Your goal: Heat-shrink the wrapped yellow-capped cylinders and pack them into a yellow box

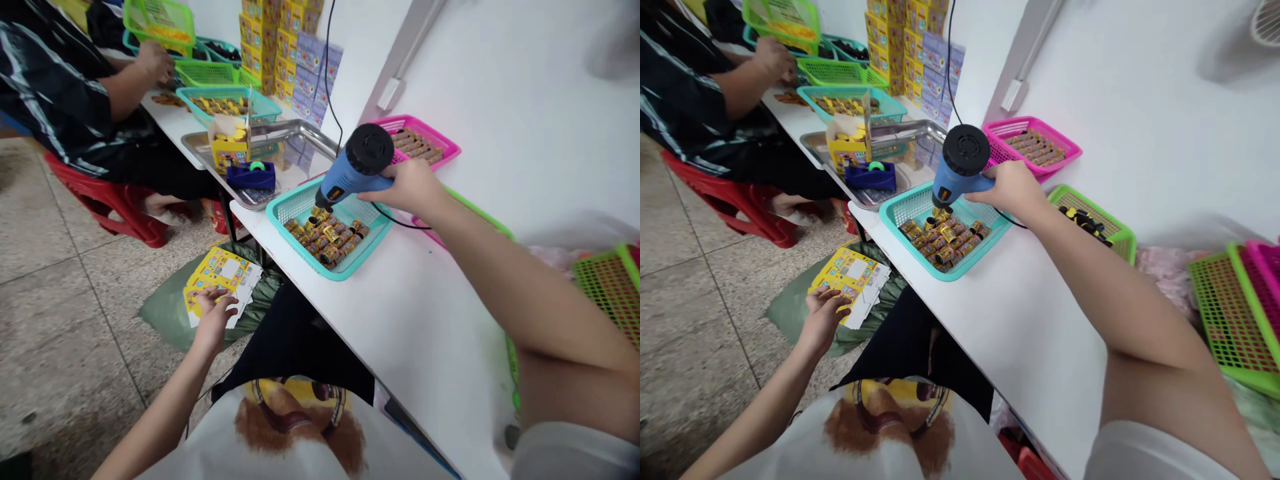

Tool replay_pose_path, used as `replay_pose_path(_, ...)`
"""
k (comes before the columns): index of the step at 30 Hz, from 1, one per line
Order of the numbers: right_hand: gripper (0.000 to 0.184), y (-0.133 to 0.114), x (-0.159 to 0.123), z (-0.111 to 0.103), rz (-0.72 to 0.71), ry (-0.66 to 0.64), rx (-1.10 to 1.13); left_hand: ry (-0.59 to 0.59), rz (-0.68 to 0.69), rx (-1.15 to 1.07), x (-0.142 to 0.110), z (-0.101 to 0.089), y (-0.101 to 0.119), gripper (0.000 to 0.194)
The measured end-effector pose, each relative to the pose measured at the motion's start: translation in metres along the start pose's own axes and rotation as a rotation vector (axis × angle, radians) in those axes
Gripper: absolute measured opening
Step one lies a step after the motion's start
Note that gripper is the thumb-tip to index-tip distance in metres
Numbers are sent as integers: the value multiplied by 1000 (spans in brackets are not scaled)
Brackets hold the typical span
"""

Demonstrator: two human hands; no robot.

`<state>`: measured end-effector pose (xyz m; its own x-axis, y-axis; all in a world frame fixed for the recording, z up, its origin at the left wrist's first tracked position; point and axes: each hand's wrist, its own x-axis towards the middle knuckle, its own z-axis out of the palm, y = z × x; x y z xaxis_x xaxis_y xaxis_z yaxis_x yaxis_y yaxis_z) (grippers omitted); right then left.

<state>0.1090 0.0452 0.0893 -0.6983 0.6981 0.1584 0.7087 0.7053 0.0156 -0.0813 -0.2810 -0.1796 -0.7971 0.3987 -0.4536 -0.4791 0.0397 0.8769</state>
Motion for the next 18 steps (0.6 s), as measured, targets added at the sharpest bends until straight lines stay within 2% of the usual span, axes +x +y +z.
replay_pose_path(2,43,0,-1,0,16,4,-35,-107,1,-1,-3,4,4,54)
replay_pose_path(5,44,-3,-4,-2,84,-90,1,-267,6,1,-7,16,9,48)
replay_pose_path(11,47,-13,-21,1,102,-155,216,-577,92,-30,-8,55,19,56)
replay_pose_path(15,46,-18,-28,3,76,-146,248,-646,117,-78,-12,79,26,62)
replay_pose_path(18,47,-15,-32,1,72,-126,210,-666,62,-135,-16,92,29,66)
